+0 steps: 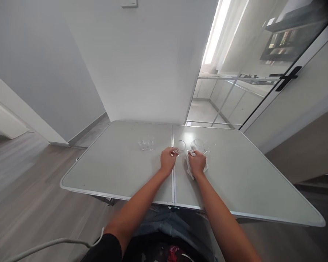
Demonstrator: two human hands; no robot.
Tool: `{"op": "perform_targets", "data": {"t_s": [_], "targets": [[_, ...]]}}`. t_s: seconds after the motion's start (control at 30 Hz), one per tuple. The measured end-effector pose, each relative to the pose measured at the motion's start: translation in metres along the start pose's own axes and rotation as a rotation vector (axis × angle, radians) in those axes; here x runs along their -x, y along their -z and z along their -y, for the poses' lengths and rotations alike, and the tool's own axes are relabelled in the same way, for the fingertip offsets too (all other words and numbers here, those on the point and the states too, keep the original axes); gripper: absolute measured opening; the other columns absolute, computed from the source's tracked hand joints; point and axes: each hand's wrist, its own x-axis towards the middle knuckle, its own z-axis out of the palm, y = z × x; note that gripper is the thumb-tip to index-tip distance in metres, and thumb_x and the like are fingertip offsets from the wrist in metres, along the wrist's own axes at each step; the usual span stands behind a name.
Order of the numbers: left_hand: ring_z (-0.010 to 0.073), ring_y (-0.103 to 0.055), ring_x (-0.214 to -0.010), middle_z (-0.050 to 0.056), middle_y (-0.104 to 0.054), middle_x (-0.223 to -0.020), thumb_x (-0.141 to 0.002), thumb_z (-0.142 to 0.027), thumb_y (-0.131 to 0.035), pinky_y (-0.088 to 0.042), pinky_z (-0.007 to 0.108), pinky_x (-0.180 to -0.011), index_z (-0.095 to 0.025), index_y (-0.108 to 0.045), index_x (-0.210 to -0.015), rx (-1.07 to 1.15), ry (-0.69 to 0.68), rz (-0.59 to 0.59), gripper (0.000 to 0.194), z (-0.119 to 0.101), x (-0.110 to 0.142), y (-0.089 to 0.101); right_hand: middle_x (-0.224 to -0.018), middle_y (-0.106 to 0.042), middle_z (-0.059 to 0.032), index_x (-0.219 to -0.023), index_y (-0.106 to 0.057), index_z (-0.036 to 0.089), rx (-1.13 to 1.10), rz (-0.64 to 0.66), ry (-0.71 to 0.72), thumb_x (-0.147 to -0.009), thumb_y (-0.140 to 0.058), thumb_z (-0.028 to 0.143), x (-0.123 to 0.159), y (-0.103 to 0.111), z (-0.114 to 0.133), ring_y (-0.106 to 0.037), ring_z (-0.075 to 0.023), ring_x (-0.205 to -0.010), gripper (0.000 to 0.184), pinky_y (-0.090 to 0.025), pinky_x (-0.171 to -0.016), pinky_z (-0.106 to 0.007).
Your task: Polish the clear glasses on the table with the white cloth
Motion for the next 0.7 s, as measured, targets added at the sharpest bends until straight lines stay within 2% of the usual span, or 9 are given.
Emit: {"op": "perform_targets", "data": {"t_s": [0.07, 0.13, 0.23, 0.3, 0.37, 0.47, 0.7], "targets": [[0.0194, -0.070, -0.091, 0.005, -0.077, -0.101, -0.087, -0.030, -0.067, -0.054, 0.032, -0.082, -0.025, -0.078, -0.092, 0.053, 0.013, -0.117, 0.013, 0.008, 0.011, 0.033, -0.078, -0.075, -0.0136, -0.082, -0.078, 0.015, -0.041, 0.012, 0.060, -0.086, -0.053, 0.037, 0.005, -0.002, 0.011, -0.063, -0.0205, -0.068, 0.033, -0.037, -0.063, -0.027], [0.0215, -0.071, -0.093, 0.005, -0.077, -0.103, -0.085, -0.031, -0.069, -0.055, 0.035, -0.084, -0.025, -0.078, -0.092, 0.031, 0.097, -0.247, 0.013, 0.020, 0.019, 0.067, -0.077, -0.075, -0.0118, -0.082, -0.077, 0.016, -0.113, 0.062, 0.119, -0.086, -0.054, 0.037, 0.013, -0.007, 0.029, -0.062, -0.0191, -0.066, 0.032, -0.037, -0.063, -0.026], [0.0239, -0.073, -0.092, 0.004, -0.079, -0.100, -0.081, -0.031, -0.074, -0.056, 0.037, -0.084, -0.025, -0.079, -0.093, -0.048, 0.205, -0.289, 0.015, 0.039, 0.021, 0.109, -0.075, -0.075, -0.0083, -0.080, -0.077, 0.018, -0.224, 0.151, 0.174, -0.086, -0.056, 0.038, 0.024, -0.022, 0.061, -0.062, -0.0177, -0.064, 0.030, -0.039, -0.062, -0.025], [0.0239, -0.074, -0.094, 0.005, -0.078, -0.104, -0.082, -0.032, -0.072, -0.057, 0.035, -0.086, -0.024, -0.080, -0.091, -0.113, 0.238, -0.281, 0.014, 0.049, 0.018, 0.126, -0.077, -0.075, -0.0068, -0.082, -0.077, 0.019, -0.285, 0.184, 0.204, -0.085, -0.057, 0.036, 0.029, -0.035, 0.080, -0.063, -0.0175, -0.066, 0.026, -0.040, -0.063, -0.024], [0.0231, -0.074, -0.096, 0.005, -0.078, -0.105, -0.082, -0.030, -0.071, -0.056, 0.032, -0.086, -0.023, -0.080, -0.090, -0.168, 0.257, -0.263, 0.014, 0.056, 0.015, 0.135, -0.080, -0.076, -0.0057, -0.085, -0.078, 0.020, -0.317, 0.196, 0.223, -0.085, -0.058, 0.034, 0.032, -0.049, 0.093, -0.065, -0.0178, -0.070, 0.023, -0.041, -0.065, -0.023], [0.0221, -0.074, -0.092, 0.006, -0.079, -0.102, -0.082, -0.028, -0.070, -0.055, 0.030, -0.085, -0.022, -0.080, -0.091, -0.194, 0.268, -0.215, 0.015, 0.065, 0.010, 0.136, -0.081, -0.076, -0.0048, -0.083, -0.077, 0.021, -0.291, 0.204, 0.221, -0.085, -0.058, 0.033, 0.032, -0.064, 0.102, -0.065, -0.0182, -0.073, 0.022, -0.041, -0.065, -0.023], [0.0218, -0.073, -0.084, 0.006, -0.079, -0.089, -0.084, -0.033, -0.068, -0.051, 0.028, -0.077, -0.023, -0.080, -0.094, -0.296, 0.299, -0.164, 0.019, 0.076, 0.002, 0.129, -0.088, -0.077, -0.0053, -0.087, -0.077, 0.022, -0.246, 0.277, 0.222, -0.086, -0.056, 0.031, 0.030, -0.072, 0.107, -0.067, -0.0183, -0.081, 0.023, -0.043, -0.068, -0.022]]}}
